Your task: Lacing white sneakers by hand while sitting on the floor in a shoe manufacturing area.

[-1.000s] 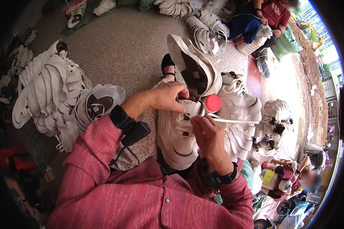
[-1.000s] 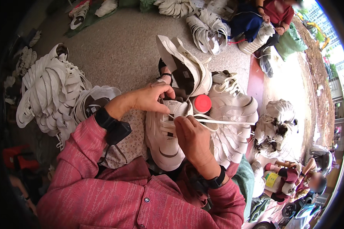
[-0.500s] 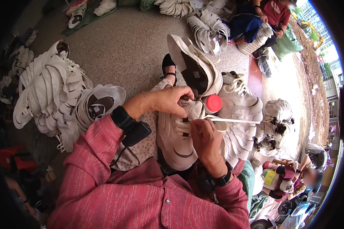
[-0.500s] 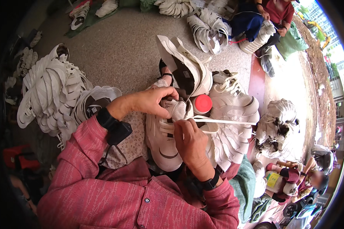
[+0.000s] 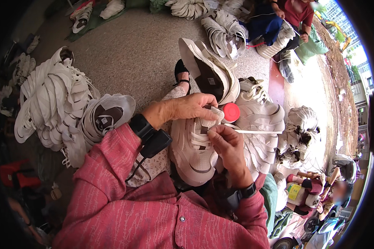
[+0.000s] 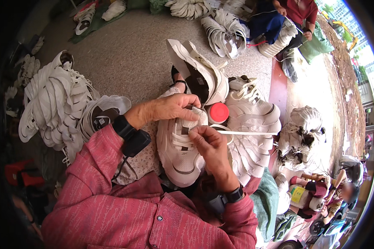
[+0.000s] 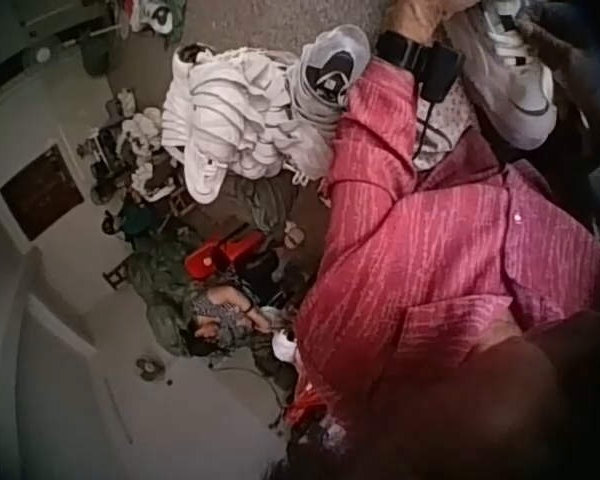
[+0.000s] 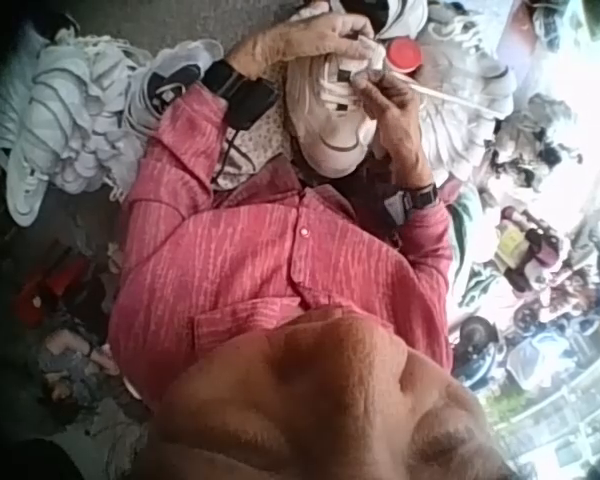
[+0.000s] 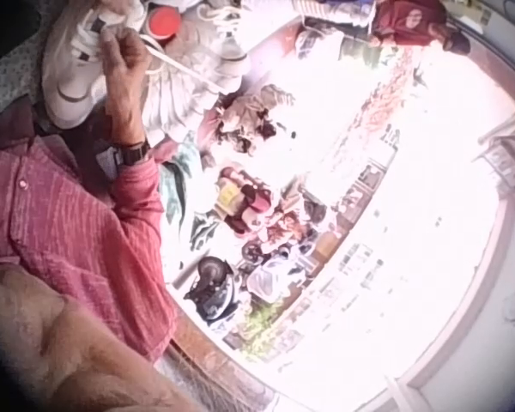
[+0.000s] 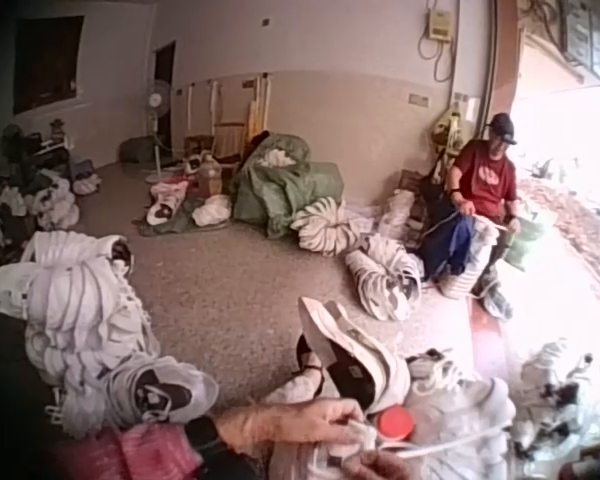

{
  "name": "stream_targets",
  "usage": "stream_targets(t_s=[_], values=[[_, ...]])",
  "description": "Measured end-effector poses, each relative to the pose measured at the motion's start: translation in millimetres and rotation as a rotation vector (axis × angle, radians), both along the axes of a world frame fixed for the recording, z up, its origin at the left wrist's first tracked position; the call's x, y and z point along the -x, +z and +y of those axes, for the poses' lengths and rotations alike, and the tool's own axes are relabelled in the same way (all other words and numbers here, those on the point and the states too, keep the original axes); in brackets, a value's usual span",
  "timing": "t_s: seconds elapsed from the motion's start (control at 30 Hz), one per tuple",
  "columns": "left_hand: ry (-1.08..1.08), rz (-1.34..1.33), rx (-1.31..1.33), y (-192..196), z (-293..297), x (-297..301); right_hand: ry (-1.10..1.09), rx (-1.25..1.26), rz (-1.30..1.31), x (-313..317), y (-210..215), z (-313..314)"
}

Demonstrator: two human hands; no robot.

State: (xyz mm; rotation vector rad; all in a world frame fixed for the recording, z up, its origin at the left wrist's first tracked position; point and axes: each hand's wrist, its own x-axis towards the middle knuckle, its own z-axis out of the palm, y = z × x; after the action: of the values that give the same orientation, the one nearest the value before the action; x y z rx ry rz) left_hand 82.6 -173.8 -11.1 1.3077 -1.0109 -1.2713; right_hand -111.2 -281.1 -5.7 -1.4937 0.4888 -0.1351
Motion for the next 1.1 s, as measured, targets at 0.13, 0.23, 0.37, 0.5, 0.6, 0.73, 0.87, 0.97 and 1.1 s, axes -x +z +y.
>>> stream_targets(t_s=[0.13, 0.23, 0.37, 0.5, 0.6, 0.73, 0.87, 0.97, 1.1], values=[[0.027, -0.311, 0.018, 4, -1, 3, 0.076, 0.370, -0.147, -4, -4, 3], [0.135, -0.481, 0.016, 2, 9, 4, 0.066, 0.536, -0.097, -6, 15, 13], [0.154, -0.460, -0.044, 11, 9, 7, -0.070, 0.630, 0.006, 3, 13, 17], [0.152, -0.429, 0.015, 5, 5, 7, -0.041, 0.843, -0.027, 3, 15, 15], [0.153, -0.432, 0.040, 7, 2, 8, -0.039, 0.872, -0.071, -2, 9, 20], [0.137, -0.371, 0.052, 7, 4, 5, 0.023, 0.556, -0.092, -5, 13, 20], [0.142, -0.402, 0.035, 7, 3, 8, 0.063, 0.564, 0.035, -4, 24, 17], [0.173, -0.475, 0.037, 12, -5, 13, 0.052, 0.664, 0.085, -5, 29, 18], [0.153, -0.444, -0.026, 12, -5, 12, 0.090, 0.856, 0.044, -12, 47, 5]])
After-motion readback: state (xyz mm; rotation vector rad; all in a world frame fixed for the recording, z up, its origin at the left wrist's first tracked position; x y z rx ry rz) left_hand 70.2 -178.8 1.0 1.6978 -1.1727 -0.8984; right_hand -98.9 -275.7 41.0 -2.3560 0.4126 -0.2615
